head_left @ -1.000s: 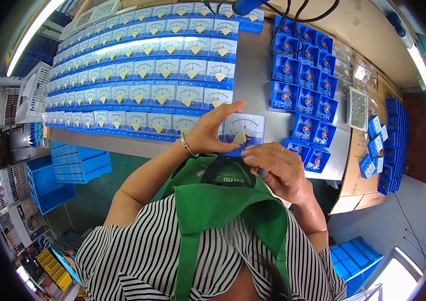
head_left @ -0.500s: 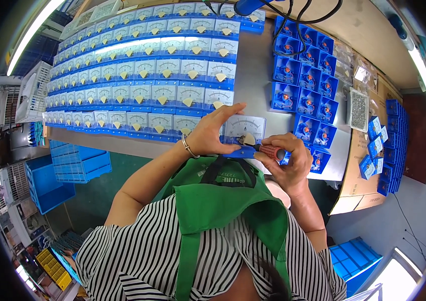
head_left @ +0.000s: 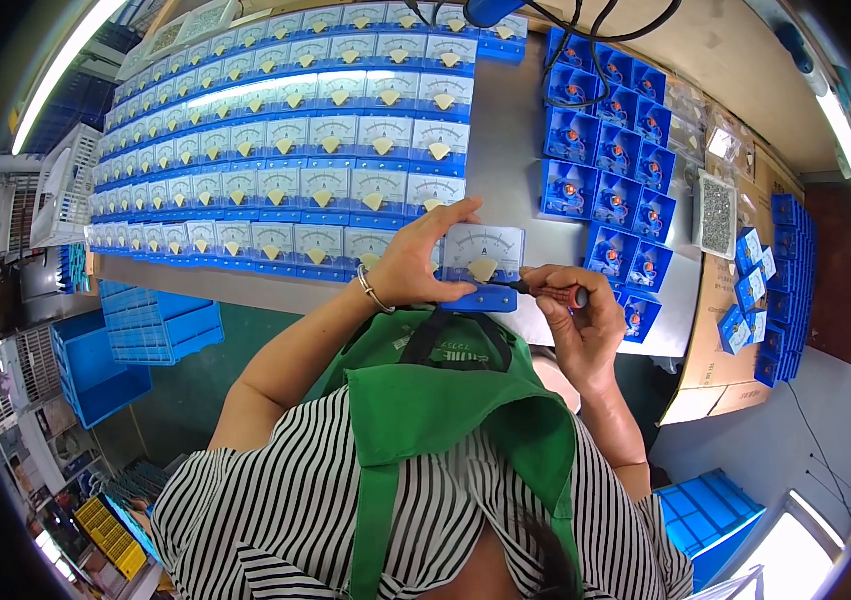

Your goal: Adjusting and assembling analog meters using a screwdriver at a workbench.

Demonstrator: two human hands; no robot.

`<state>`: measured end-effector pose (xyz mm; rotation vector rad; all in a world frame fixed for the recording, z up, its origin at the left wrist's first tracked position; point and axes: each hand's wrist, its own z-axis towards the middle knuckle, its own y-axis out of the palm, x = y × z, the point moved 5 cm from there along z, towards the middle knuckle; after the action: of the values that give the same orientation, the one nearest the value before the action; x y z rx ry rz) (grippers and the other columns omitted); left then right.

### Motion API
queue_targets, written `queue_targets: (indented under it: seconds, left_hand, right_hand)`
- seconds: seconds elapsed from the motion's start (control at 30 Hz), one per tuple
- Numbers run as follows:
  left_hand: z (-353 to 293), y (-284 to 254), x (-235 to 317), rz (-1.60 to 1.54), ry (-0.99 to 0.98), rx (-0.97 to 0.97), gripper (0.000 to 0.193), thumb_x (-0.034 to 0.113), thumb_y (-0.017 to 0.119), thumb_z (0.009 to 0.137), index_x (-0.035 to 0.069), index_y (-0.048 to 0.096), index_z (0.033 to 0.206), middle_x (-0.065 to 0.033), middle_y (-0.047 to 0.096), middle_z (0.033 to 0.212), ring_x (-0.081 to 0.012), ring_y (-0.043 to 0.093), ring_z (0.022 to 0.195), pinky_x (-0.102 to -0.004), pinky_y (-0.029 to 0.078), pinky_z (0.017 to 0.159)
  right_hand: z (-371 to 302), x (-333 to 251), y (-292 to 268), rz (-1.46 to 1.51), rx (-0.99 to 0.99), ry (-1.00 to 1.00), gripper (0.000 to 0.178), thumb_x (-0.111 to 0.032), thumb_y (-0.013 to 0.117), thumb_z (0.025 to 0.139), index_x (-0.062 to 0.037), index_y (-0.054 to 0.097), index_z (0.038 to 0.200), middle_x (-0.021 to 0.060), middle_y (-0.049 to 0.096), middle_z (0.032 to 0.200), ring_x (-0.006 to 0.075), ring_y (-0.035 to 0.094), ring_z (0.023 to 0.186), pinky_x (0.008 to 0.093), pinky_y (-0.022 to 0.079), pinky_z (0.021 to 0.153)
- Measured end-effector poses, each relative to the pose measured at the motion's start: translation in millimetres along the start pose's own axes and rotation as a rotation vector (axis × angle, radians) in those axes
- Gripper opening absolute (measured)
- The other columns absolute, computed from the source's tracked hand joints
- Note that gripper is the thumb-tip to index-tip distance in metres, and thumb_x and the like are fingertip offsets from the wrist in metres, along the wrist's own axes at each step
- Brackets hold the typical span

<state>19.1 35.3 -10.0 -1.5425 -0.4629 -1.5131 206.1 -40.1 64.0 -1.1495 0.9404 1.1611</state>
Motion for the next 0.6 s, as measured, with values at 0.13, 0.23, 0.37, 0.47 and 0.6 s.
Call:
queue_targets:
  seconds: [0.13, 0.23, 0.37, 0.47, 0.6]
  left_hand:
    - [-1.1, 0.4, -0.6, -0.029, -0.024, 0.016, 0.091, 0.02, 0.08, 0.06, 0.008, 0.038, 0.141, -0.0146, 0.058, 0.118, -0.0301, 0.056, 0.11, -0.0372, 0.042, 0.098]
    - [-1.3, 0.7, -0.2, -0.031, -0.027, 0.015, 0.091, 0.02, 0.08, 0.06, 0.008, 0.038, 0.141, -0.0147, 0.057, 0.119, -0.03, 0.056, 0.11, -0.0372, 0.042, 0.098]
    - [0.1, 1.4, 0.7, 0.004, -0.028, -0.005, 0.091, 0.02, 0.08, 0.061, 0.008, 0.038, 0.141, -0.0147, 0.057, 0.12, -0.0301, 0.055, 0.11, -0.0373, 0.042, 0.098]
    - [-0.6, 1.2, 3.8, 0.086, 0.006, -0.021, 0.091, 0.02, 0.079, 0.061, 0.008, 0.037, 0.141, -0.0148, 0.057, 0.12, -0.0303, 0.055, 0.111, -0.0373, 0.042, 0.098]
    - [-2.6, -5.1, 5.4, 0.064, 0.028, 0.025, 0.091, 0.02, 0.079, 0.061, 0.008, 0.037, 0.141, -0.0147, 0.056, 0.12, -0.0301, 0.055, 0.111, -0.0368, 0.042, 0.099]
  right_hand:
    - [-0.8, 0.0, 0.5, -0.027, 0.054, -0.012, 0.02, 0.004, 0.063, 0.086, 0.0016, 0.051, 0.102, 0.0154, 0.068, 0.097, 0.0188, 0.067, 0.089, 0.0288, 0.053, 0.079]
    - [-1.0, 0.5, 0.0, -0.032, 0.065, 0.018, 0.021, 0.004, 0.063, 0.086, 0.0018, 0.051, 0.103, 0.0152, 0.068, 0.097, 0.0186, 0.067, 0.089, 0.0288, 0.054, 0.079]
    - [1.8, 3.3, -1.0, 0.001, 0.079, 0.042, 0.022, 0.003, 0.064, 0.086, 0.0023, 0.051, 0.103, 0.0146, 0.068, 0.096, 0.0182, 0.067, 0.088, 0.0287, 0.054, 0.079]
    - [6.8, -1.8, -0.8, -0.032, -0.013, 0.065, 0.022, 0.005, 0.062, 0.086, 0.0021, 0.051, 0.105, 0.0163, 0.067, 0.098, 0.0194, 0.066, 0.092, 0.0302, 0.053, 0.083]
    - [15.2, 5.5, -33.2, 0.517, 0.228, -0.111, 0.02, 0.009, 0.043, 0.084, -0.002, 0.05, 0.099, 0.0137, 0.061, 0.095, 0.0193, 0.059, 0.08, 0.033, 0.049, 0.075]
